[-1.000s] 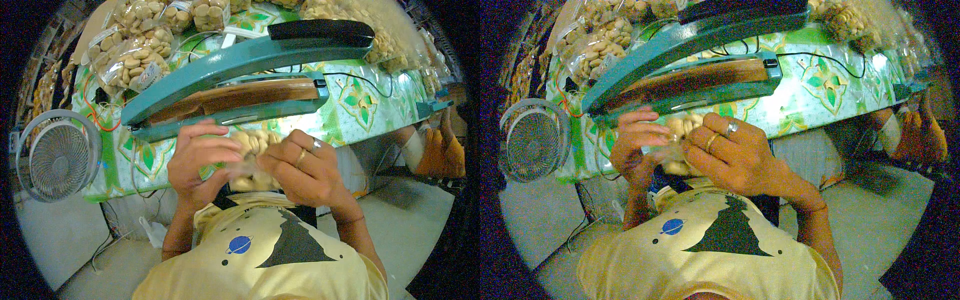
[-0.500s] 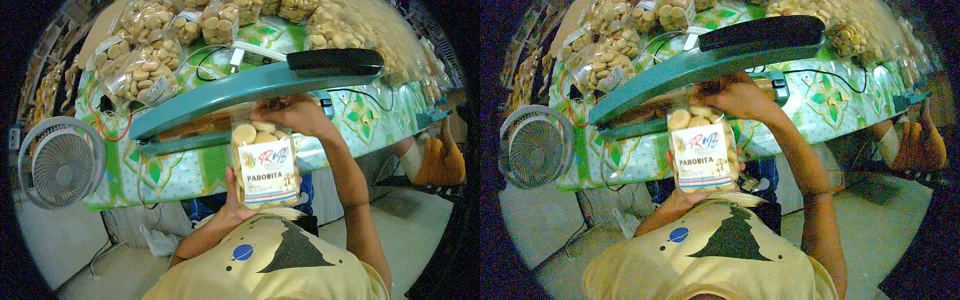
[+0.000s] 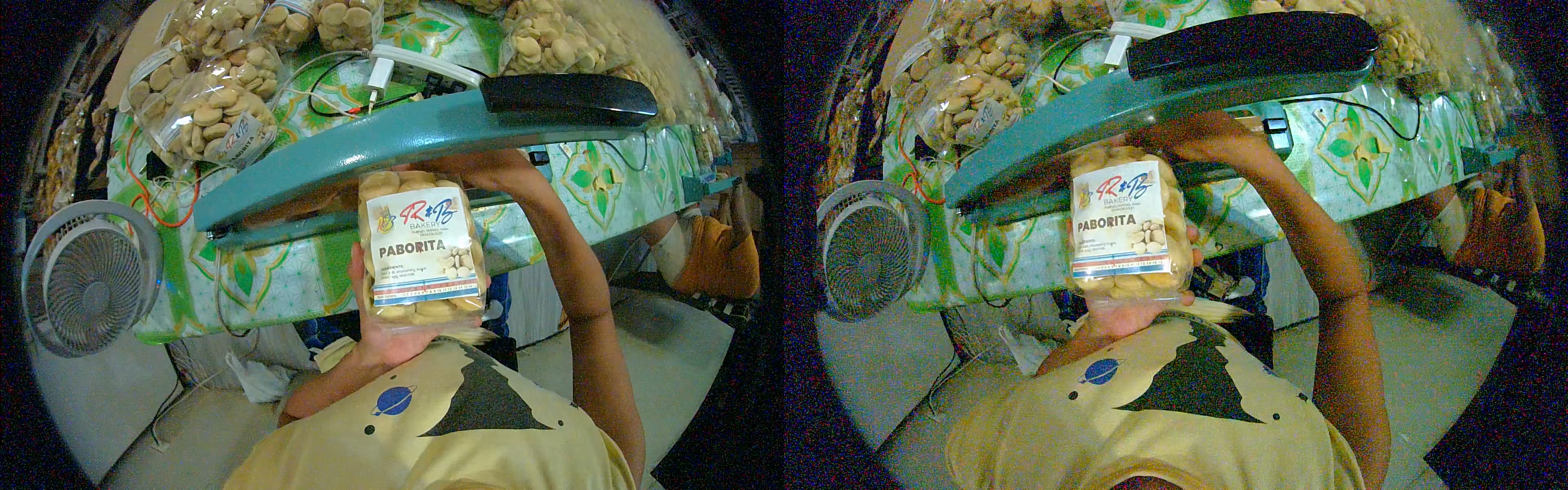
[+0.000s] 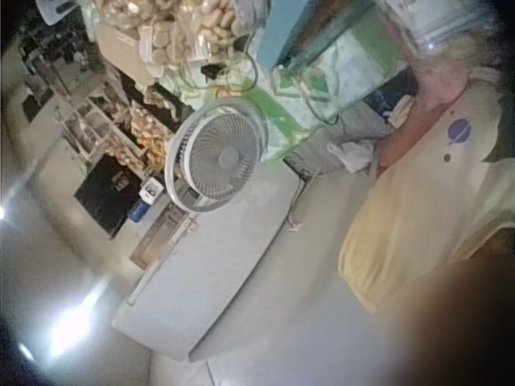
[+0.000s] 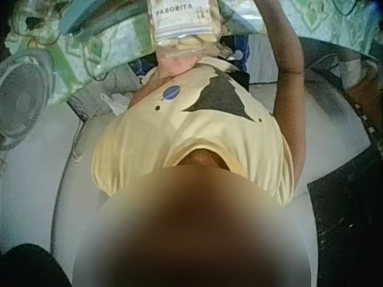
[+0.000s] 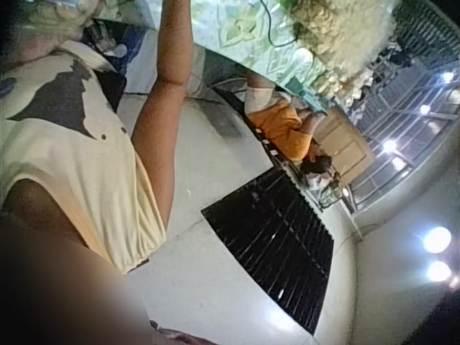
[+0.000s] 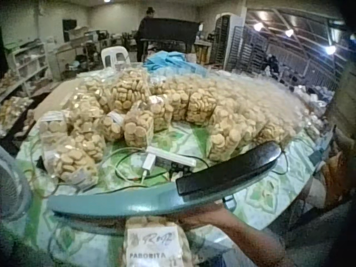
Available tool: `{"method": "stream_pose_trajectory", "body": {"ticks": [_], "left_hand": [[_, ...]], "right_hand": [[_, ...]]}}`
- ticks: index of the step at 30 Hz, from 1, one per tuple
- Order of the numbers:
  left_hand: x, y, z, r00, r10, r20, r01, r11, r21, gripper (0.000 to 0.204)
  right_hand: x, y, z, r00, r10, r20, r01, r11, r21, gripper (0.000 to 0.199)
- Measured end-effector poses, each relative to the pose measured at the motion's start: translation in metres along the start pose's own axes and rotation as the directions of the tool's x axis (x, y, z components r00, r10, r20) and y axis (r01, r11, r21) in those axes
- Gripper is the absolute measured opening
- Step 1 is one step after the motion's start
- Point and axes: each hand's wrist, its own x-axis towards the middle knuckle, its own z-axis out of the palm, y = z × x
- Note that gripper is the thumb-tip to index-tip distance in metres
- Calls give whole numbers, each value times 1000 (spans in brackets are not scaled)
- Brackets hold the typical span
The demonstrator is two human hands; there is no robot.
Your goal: The person fills clear plastic bags with round cookies, folds the tops, and seals them using a handheld heat sealer. Sealed bags are placed on the table. The process repeats continuously.
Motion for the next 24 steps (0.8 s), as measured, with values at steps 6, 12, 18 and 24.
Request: {"method": "stream_pose_trajectory", "body": {"ticks": [6,12,18,24], "left_hand": [[-3,0,-1,992,63,-105,-57,997,54,100],[-2,0,-1,993,62,-100,-59,998,31,98],[-3,-2,-5,990,70,-126,-65,997,43,99],[-1,0,-15,998,54,17,-54,998,30,101]], "right_hand": [[3,6,9,930,-320,-180,302,946,-121,49],[11,31,-63,852,-496,-170,497,662,561,47],[-42,-33,-177,851,-247,-464,502,643,578,36],[-34,-76,-151,955,-296,-29,284,936,-209,40]]}}
